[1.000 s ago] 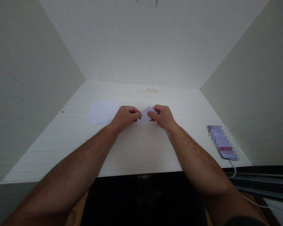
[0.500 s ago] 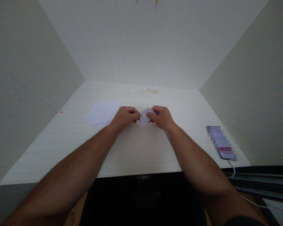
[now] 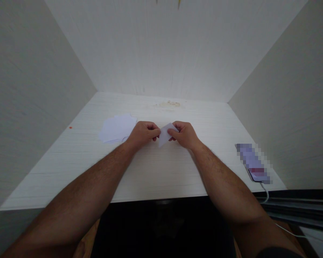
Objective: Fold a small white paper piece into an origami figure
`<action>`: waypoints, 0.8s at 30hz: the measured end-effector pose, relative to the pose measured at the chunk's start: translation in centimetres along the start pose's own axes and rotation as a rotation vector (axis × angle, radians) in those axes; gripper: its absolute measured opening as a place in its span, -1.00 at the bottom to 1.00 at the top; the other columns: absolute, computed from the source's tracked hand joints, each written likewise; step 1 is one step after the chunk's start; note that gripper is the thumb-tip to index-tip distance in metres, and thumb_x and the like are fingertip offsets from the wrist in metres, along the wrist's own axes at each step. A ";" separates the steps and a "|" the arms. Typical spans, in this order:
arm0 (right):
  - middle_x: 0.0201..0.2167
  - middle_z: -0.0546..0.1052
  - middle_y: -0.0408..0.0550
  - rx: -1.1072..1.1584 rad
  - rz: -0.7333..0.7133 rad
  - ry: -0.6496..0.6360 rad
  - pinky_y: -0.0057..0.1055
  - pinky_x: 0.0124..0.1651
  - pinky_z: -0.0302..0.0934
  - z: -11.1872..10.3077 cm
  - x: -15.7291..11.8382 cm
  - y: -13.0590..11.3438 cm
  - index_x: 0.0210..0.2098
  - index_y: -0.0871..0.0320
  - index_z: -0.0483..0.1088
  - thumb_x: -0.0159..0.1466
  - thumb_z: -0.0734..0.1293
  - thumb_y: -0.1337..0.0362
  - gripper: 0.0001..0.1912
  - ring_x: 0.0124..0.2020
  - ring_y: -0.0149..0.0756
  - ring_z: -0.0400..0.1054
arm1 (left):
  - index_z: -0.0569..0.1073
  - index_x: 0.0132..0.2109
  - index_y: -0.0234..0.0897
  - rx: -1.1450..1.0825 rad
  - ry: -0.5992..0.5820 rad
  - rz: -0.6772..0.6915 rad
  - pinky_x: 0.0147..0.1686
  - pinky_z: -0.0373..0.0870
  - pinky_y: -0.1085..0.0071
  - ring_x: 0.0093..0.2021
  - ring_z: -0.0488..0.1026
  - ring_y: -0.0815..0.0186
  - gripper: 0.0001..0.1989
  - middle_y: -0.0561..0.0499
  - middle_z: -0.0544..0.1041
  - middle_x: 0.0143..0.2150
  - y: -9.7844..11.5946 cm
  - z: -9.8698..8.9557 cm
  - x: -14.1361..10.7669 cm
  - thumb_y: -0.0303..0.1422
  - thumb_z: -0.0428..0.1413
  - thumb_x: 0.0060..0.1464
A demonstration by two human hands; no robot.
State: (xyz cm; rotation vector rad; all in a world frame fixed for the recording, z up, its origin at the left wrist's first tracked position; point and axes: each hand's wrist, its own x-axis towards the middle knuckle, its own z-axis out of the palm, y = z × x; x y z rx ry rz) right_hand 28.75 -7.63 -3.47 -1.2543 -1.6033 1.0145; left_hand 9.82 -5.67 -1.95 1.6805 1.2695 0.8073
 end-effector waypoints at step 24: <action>-0.51 0.54 -0.18 0.197 -0.114 -0.016 -0.46 -0.34 0.30 0.4 -0.3 0.0 -0.45 0.10 0.56 0.02 0.32 0.41 -0.82 -0.46 -0.44 0.39 | 0.38 -0.60 -0.30 -0.443 0.026 -0.146 -0.68 0.02 0.49 -0.70 0.22 0.47 -0.87 0.08 0.35 -0.70 -0.8 0.6 0.7 -0.40 0.19 -0.24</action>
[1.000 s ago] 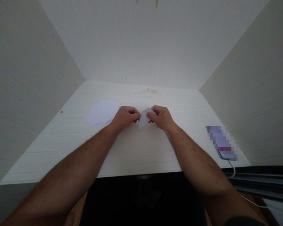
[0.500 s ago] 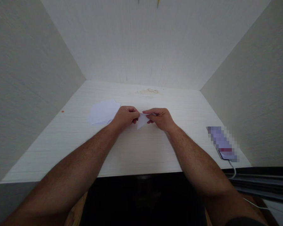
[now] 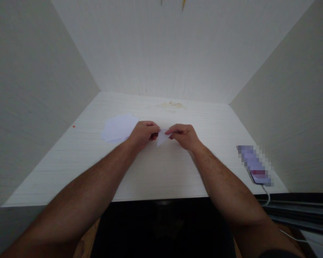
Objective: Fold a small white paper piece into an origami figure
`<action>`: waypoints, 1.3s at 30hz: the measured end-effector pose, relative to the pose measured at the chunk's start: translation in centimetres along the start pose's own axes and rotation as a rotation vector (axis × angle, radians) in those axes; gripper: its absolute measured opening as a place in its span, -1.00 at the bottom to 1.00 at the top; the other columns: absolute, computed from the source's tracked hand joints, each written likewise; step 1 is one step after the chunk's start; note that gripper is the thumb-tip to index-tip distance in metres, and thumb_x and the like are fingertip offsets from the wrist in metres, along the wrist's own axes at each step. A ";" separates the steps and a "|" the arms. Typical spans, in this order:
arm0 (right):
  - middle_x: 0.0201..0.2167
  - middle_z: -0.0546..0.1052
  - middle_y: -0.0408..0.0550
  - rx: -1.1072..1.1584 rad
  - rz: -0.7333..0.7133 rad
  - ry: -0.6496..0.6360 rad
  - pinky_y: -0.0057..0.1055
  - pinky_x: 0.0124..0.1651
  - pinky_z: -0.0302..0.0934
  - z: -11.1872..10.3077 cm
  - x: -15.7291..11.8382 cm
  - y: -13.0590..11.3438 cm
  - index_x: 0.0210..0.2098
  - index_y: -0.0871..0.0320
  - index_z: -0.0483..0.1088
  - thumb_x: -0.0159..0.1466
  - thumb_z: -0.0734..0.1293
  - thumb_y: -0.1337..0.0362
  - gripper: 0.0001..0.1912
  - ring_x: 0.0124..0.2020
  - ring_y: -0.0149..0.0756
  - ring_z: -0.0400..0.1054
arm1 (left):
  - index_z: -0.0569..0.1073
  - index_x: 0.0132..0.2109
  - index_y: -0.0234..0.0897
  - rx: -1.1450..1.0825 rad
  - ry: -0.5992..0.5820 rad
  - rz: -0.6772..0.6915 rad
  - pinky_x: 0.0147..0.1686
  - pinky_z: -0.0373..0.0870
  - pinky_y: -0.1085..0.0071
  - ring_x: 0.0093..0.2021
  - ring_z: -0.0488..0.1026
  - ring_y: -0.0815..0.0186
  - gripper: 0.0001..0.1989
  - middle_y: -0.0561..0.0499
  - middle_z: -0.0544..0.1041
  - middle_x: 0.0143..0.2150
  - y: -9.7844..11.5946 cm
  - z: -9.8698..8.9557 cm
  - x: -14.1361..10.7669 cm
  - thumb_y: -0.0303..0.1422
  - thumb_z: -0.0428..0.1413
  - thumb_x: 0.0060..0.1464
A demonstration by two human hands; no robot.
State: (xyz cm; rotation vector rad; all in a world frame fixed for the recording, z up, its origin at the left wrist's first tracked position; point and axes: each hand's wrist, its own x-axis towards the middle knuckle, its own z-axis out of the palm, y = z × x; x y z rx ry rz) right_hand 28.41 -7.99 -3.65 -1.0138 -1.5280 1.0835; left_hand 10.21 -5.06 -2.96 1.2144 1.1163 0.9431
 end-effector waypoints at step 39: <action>-0.63 0.48 -0.20 -0.034 0.204 -0.048 -0.53 -0.53 0.25 0.0 0.3 -0.1 -0.29 0.20 0.44 0.07 0.42 0.27 -0.79 -0.60 -0.45 0.37 | 0.45 -0.48 -0.32 0.264 -0.138 0.092 -0.63 0.02 0.51 -0.66 0.15 0.51 -0.79 0.15 0.31 -0.67 0.0 -0.3 -0.4 -0.27 0.26 -0.16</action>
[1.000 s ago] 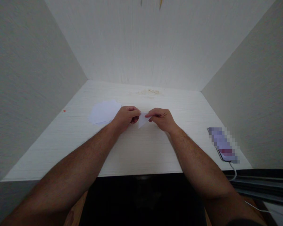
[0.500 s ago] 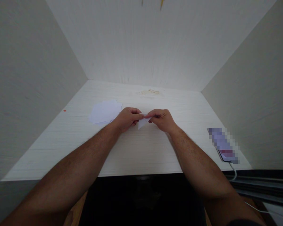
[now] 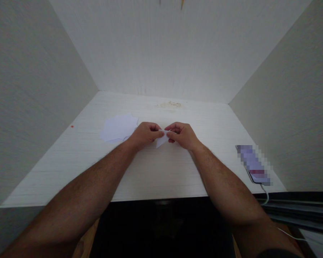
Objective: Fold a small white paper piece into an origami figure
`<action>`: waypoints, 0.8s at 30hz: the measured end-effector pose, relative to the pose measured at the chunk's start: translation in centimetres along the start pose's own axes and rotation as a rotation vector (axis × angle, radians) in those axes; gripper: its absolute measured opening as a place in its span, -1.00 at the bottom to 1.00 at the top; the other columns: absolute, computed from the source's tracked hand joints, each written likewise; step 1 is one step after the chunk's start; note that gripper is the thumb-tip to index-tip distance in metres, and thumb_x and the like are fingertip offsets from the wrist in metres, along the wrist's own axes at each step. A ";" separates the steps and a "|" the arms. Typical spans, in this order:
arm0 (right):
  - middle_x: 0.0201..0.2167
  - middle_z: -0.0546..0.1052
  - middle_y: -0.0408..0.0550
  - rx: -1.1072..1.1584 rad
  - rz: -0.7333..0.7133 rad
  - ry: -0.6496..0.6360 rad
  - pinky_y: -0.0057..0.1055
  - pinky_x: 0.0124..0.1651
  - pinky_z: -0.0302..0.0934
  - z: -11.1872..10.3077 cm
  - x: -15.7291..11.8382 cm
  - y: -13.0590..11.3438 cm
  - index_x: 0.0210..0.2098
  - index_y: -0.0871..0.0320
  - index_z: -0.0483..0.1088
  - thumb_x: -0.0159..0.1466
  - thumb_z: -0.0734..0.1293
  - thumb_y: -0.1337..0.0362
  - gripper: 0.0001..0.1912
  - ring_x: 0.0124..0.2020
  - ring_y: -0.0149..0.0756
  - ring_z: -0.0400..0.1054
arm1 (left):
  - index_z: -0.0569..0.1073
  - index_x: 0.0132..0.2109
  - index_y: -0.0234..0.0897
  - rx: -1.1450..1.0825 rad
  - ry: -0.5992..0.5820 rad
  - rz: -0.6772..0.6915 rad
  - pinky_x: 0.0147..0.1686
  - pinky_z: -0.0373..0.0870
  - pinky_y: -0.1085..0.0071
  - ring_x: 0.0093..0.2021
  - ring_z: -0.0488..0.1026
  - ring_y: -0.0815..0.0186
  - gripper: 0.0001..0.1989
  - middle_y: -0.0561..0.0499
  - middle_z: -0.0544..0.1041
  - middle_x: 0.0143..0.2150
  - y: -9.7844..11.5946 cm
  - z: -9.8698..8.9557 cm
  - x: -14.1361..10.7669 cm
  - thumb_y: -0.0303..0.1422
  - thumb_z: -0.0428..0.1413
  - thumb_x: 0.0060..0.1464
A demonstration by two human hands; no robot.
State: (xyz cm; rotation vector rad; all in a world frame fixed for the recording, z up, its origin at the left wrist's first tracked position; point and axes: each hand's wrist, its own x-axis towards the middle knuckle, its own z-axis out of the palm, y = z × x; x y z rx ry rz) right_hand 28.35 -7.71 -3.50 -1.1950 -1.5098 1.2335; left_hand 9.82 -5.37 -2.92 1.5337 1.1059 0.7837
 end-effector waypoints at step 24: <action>-0.65 0.48 -0.13 -0.243 -0.041 0.054 -0.56 -0.59 0.12 -0.3 0.0 0.0 -0.51 0.21 0.43 0.13 0.40 0.15 -0.76 -0.63 -0.49 0.31 | 0.47 -0.48 -0.34 0.081 -0.002 0.090 -0.58 0.10 0.51 -0.59 0.22 0.48 -0.77 0.10 0.39 -0.59 -0.4 -0.1 0.1 -0.24 0.25 -0.14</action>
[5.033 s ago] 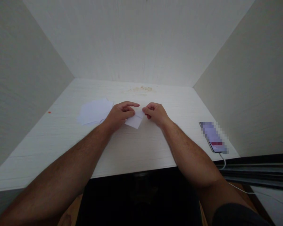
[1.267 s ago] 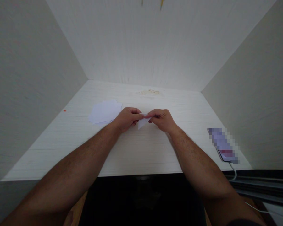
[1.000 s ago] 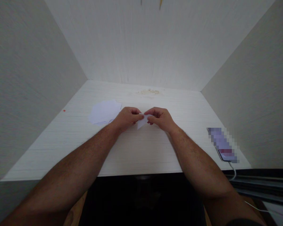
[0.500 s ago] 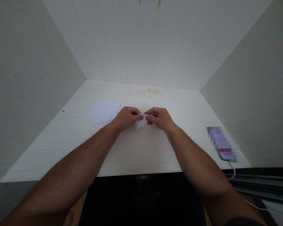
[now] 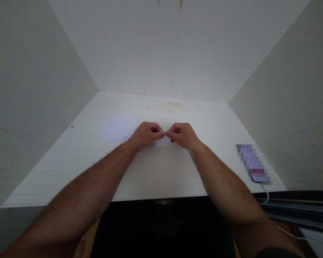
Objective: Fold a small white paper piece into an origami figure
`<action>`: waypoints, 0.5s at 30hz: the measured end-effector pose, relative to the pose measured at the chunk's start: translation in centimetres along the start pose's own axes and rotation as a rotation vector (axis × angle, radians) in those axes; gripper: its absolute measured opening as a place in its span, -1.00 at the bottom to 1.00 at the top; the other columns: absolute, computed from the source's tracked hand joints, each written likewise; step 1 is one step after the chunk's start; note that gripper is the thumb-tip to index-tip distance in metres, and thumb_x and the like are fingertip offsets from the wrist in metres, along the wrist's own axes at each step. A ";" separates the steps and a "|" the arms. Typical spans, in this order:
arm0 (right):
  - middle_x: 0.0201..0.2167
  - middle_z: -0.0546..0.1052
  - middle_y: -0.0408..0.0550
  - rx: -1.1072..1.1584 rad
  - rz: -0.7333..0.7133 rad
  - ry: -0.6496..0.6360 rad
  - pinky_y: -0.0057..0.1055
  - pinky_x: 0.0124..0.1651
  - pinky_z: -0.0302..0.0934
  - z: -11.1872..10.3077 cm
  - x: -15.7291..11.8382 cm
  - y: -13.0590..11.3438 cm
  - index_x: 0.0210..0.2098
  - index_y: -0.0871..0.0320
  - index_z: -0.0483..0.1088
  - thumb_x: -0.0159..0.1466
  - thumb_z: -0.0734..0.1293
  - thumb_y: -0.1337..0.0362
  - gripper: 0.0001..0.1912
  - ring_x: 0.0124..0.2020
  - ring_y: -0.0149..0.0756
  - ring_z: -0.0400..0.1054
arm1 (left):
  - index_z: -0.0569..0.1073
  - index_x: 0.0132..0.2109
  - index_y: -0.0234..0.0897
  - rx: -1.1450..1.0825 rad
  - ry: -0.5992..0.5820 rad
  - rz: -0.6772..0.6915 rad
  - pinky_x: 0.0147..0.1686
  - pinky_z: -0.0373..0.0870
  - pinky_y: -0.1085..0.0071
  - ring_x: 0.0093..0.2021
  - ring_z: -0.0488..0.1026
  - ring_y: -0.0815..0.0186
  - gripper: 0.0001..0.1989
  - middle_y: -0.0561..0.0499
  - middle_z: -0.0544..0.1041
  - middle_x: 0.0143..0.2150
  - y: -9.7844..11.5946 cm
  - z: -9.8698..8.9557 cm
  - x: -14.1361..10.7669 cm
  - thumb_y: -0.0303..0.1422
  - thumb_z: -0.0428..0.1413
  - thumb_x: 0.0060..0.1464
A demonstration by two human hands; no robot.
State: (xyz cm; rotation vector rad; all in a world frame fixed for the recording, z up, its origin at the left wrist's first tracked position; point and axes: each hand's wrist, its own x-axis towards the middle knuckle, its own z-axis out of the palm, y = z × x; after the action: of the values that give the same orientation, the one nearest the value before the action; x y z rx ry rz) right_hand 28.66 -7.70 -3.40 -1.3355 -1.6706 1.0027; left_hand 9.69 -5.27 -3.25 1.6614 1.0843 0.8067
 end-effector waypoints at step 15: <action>-0.64 0.46 -0.15 0.126 0.033 0.038 -0.55 -0.56 0.15 -1.1 0.0 -0.3 -0.51 0.21 0.39 0.08 0.44 0.15 -0.75 -0.62 -0.49 0.29 | 0.47 -0.48 -0.34 0.001 0.008 0.011 -0.60 0.05 0.52 -0.61 0.18 0.51 -0.79 0.13 0.34 -0.62 0.2 -1.2 0.1 -0.27 0.25 -0.12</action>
State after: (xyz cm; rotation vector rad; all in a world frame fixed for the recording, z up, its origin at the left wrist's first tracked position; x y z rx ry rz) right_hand 29.55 -7.63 -2.66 -1.2945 -1.5354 1.0772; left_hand 8.69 -4.77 -2.70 1.6675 1.0826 0.8210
